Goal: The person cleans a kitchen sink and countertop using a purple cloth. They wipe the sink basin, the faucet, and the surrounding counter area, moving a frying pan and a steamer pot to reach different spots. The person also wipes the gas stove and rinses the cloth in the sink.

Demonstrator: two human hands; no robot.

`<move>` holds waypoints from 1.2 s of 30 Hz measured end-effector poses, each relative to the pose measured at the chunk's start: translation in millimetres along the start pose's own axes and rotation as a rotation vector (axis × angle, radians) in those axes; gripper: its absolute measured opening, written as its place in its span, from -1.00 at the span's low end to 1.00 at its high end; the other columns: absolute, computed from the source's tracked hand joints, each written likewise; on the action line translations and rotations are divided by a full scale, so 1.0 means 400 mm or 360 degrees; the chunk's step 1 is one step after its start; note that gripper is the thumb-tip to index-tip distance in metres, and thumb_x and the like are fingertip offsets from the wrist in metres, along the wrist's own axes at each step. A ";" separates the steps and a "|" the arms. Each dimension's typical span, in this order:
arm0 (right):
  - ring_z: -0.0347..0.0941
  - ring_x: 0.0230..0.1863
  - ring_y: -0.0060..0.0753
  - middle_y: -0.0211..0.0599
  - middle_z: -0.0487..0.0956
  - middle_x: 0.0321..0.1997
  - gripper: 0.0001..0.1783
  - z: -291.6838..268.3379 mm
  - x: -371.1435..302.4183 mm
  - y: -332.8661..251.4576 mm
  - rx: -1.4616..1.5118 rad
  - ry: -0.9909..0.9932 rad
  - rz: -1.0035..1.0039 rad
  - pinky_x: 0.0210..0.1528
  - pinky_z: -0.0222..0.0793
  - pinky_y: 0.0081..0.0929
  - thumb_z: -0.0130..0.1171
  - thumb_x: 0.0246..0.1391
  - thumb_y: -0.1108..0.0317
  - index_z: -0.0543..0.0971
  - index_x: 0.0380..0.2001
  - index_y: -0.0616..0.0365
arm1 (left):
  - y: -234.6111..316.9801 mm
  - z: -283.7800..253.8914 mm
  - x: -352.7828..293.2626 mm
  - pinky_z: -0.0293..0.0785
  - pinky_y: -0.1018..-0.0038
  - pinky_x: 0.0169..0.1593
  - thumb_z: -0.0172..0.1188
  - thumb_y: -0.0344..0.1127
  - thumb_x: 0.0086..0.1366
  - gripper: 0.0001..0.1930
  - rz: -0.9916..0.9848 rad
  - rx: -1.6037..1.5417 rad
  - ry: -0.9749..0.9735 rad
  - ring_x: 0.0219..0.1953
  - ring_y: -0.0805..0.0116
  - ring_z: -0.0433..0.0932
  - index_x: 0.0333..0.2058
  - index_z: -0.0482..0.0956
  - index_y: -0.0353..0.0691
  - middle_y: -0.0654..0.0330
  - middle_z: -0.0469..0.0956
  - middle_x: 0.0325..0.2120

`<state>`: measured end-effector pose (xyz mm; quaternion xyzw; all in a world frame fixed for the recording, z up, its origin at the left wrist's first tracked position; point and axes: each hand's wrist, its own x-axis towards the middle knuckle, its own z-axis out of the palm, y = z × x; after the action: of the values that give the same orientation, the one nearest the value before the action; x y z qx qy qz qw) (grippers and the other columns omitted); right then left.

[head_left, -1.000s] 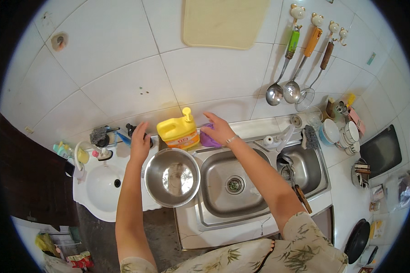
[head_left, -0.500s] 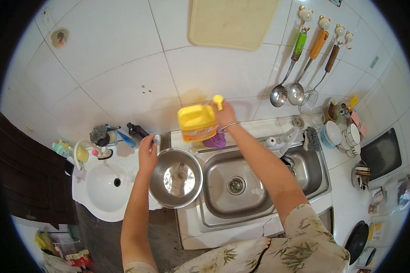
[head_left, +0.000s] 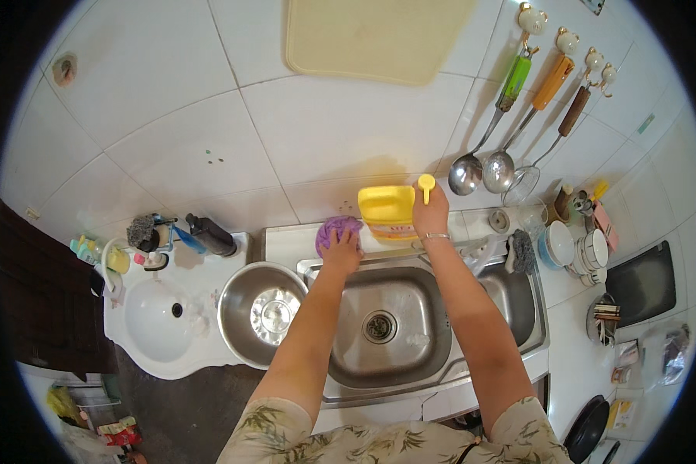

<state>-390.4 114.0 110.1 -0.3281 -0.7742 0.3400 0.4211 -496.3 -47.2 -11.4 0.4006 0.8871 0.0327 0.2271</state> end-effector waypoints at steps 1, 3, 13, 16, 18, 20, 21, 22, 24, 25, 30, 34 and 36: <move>0.44 -0.19 0.13 0.07 0.52 -0.29 -0.81 0.015 0.000 0.008 0.0028 0.0018 0.0124 -0.13 0.36 -0.20 0.05 0.08 0.41 0.47 -0.27 0.30 | -0.009 0.003 0.003 -0.10 -0.22 0.25 -0.08 0.06 0.27 -0.31 -0.0073 -0.0041 -0.0027 0.37 -0.07 -0.29 0.31 -0.05 0.05 0.23 -0.23 0.37; 0.43 -0.17 0.14 0.09 0.52 -0.28 -0.83 0.044 0.014 0.012 0.0115 0.0074 0.0348 -0.12 0.35 -0.20 0.02 0.08 0.44 0.47 -0.27 0.30 | -0.028 -0.039 0.001 -0.12 -0.21 0.26 -0.06 0.09 0.27 -0.28 -0.0225 -0.0102 -0.0040 0.38 -0.06 -0.33 0.32 -0.08 0.03 0.23 -0.25 0.37; 0.28 0.14 0.02 0.10 0.34 0.11 -0.43 0.102 -0.037 0.063 0.0366 0.0110 0.0375 0.19 0.16 -0.26 0.10 0.08 0.28 0.24 0.10 0.37 | -0.285 -0.124 0.025 -0.22 0.05 0.35 -0.02 0.18 0.17 -0.18 -0.0464 0.0043 -0.0307 0.36 -0.12 -0.18 0.30 0.00 -0.12 0.02 -0.17 0.34; 0.11 0.28 0.03 0.13 0.17 0.27 -0.25 0.083 -0.066 0.025 0.0239 0.0045 0.0399 0.30 0.01 -0.26 0.13 0.06 0.24 0.09 0.20 0.42 | -0.413 -0.175 0.016 0.13 0.21 0.25 0.00 0.03 0.22 -0.40 -0.0071 -0.0266 -0.0137 0.21 -0.04 0.22 0.16 0.30 -0.19 -0.08 0.24 0.17; 0.05 0.32 0.02 0.13 0.10 0.32 -0.21 0.057 -0.102 0.024 0.0219 -0.0011 0.0462 0.33 -0.03 -0.26 0.13 0.06 0.24 0.04 0.24 0.41 | -0.434 -0.205 -0.046 0.29 0.29 0.13 0.07 -0.12 0.22 -0.52 -0.0071 -0.0792 0.0096 0.09 0.04 0.39 0.06 0.42 -0.27 -0.11 0.44 0.00; 0.04 0.33 0.01 0.11 0.09 0.33 -0.22 0.021 -0.146 0.035 0.0239 -0.0063 0.0541 0.32 -0.01 -0.24 0.12 0.07 0.25 0.04 0.25 0.37 | -0.464 -0.218 -0.154 0.29 0.30 0.13 0.12 -0.16 0.19 -0.51 -0.0015 -0.0796 0.0507 0.09 0.05 0.39 0.06 0.41 -0.28 -0.09 0.44 0.01; 0.05 0.33 0.00 0.10 0.10 0.33 -0.23 0.014 -0.175 0.035 0.0300 -0.0098 0.0566 0.31 0.00 -0.24 0.11 0.08 0.26 0.04 0.25 0.35 | -0.496 -0.205 -0.214 0.30 0.31 0.13 0.15 -0.18 0.18 -0.50 0.0007 -0.0795 0.0713 0.09 0.05 0.39 0.07 0.40 -0.29 -0.08 0.43 0.02; 0.06 0.33 -0.01 0.09 0.10 0.33 -0.25 0.009 -0.205 0.035 0.0360 -0.0133 0.0592 0.31 0.01 -0.24 0.10 0.09 0.27 0.04 0.26 0.33 | -0.545 -0.171 -0.278 0.30 0.32 0.12 0.17 -0.21 0.16 -0.49 0.0015 -0.0824 0.0792 0.09 0.08 0.40 0.07 0.40 -0.30 -0.09 0.43 0.02; 0.09 0.31 -0.03 0.08 0.12 0.32 -0.27 0.012 -0.249 0.052 0.0401 -0.0166 0.0577 0.29 0.03 -0.25 0.07 0.10 0.29 0.05 0.26 0.30 | -0.608 -0.115 -0.389 0.32 0.34 0.10 0.21 -0.27 0.13 -0.49 -0.0117 -0.0968 0.0838 0.06 0.13 0.42 0.06 0.41 -0.33 -0.09 0.45 0.00; 0.11 0.30 -0.04 0.07 0.13 0.31 -0.29 0.018 -0.265 0.078 0.0378 -0.0157 0.0535 0.28 0.05 -0.25 0.06 0.11 0.30 0.06 0.26 0.29 | -0.622 -0.094 -0.432 0.34 0.35 0.07 0.22 -0.30 0.12 -0.49 -0.0252 -0.1084 0.0802 0.03 0.16 0.44 0.05 0.41 -0.34 -0.09 0.46 -0.03; 0.20 0.24 -0.04 0.04 0.26 0.23 -0.40 0.059 -0.368 0.140 0.0340 -0.0156 0.0396 0.23 0.14 -0.28 0.02 0.12 0.38 0.15 0.21 0.28 | -0.687 -0.006 -0.562 0.44 0.48 -0.18 0.19 -0.48 0.10 -0.62 -0.0431 -0.1565 0.0599 -0.29 0.42 0.51 -0.06 0.46 -0.39 0.15 0.56 -0.29; 0.20 0.23 0.03 0.05 0.29 0.21 -0.41 0.122 -0.405 0.170 0.0106 -0.0442 0.0104 0.22 0.17 -0.25 0.06 0.09 0.38 0.21 0.19 0.22 | -0.703 0.002 -0.624 0.44 0.52 -0.29 0.08 -0.59 0.01 -0.67 -0.0531 -0.1671 0.0597 -0.38 0.45 0.50 -0.16 0.50 -0.38 0.19 0.56 -0.38; 0.20 0.22 0.06 0.07 0.28 0.21 -0.40 0.192 -0.404 0.164 0.0021 -0.0700 -0.0183 0.23 0.17 -0.23 0.09 0.07 0.37 0.23 0.19 0.16 | -0.738 -0.005 -0.703 0.42 0.54 -0.37 0.07 -0.58 0.02 -0.69 -0.0565 -0.1649 0.0752 -0.44 0.47 0.48 -0.18 0.51 -0.39 0.20 0.55 -0.42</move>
<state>-373.3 2.7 -43.7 -0.1987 -0.8626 0.3836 0.2631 -540.7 -450.6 25.6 0.0652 0.8355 0.5110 0.1914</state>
